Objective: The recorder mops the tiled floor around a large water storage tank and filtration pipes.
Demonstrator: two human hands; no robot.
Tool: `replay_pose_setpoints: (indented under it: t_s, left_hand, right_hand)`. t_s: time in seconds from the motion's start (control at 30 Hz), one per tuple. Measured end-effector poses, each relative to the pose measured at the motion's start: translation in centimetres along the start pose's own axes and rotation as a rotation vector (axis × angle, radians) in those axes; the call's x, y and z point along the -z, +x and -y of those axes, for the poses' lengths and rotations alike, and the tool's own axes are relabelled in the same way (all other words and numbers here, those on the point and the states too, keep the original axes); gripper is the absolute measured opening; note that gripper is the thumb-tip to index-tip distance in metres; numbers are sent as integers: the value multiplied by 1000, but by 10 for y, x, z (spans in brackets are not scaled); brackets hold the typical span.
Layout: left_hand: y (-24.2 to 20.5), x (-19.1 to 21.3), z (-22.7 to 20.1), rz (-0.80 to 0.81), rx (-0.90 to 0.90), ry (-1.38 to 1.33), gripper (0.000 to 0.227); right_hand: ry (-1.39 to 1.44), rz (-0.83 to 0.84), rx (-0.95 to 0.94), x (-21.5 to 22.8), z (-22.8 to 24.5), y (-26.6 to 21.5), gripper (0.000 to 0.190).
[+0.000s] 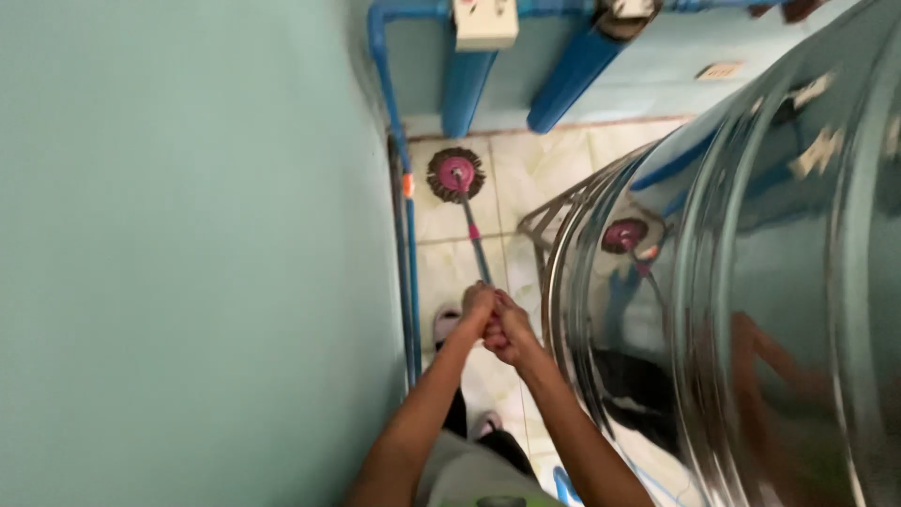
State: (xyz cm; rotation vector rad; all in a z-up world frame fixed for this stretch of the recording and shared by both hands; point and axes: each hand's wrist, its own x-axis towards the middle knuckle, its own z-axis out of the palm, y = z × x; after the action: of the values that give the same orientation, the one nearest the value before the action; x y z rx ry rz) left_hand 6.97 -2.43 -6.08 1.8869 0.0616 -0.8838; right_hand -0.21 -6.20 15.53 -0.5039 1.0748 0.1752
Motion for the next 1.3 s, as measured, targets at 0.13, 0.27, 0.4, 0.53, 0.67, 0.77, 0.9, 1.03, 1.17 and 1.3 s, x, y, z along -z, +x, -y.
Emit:
replay_pose_setpoints:
  t_s: [0.13, 0.27, 0.4, 0.53, 0.67, 0.77, 0.9, 1.03, 1.17, 1.3]
  left_hand:
    - [28, 42, -77, 3, -20, 121, 31]
    - [43, 34, -36, 44, -194, 255, 31]
    - [-16, 24, -12, 59, -155, 331, 44]
    - [-108, 31, -21, 129, -106, 352, 52]
    - [-108, 27, -49, 192, -65, 346, 53]
    - [-74, 26, -71, 203, -63, 332, 48]
    - [30, 1, -59, 152, -153, 413, 41]
    - [29, -5, -29, 181, -150, 353, 39]
    - [-27, 15, -40, 290, -313, 546, 42]
    - [-54, 14, -28, 314, -208, 464, 47]
  right_hand:
    - [-18, 48, 30, -40, 35, 35, 14]
    - [50, 49, 37, -25, 14, 50, 14]
    - [83, 10, 194, 1, -42, 12, 25]
    - [106, -106, 168, 14, -77, -51, 31]
    - [131, -137, 127, 27, -70, -35, 31]
    - [128, -150, 155, 15, -44, -4, 28]
    - [134, -117, 230, -4, 1, 51, 27]
    - [214, -9, 278, 5, -17, 44, 27]
    - [249, -116, 267, -1, -48, 2, 29]
    - [303, -216, 232, 0, -68, -10, 32]
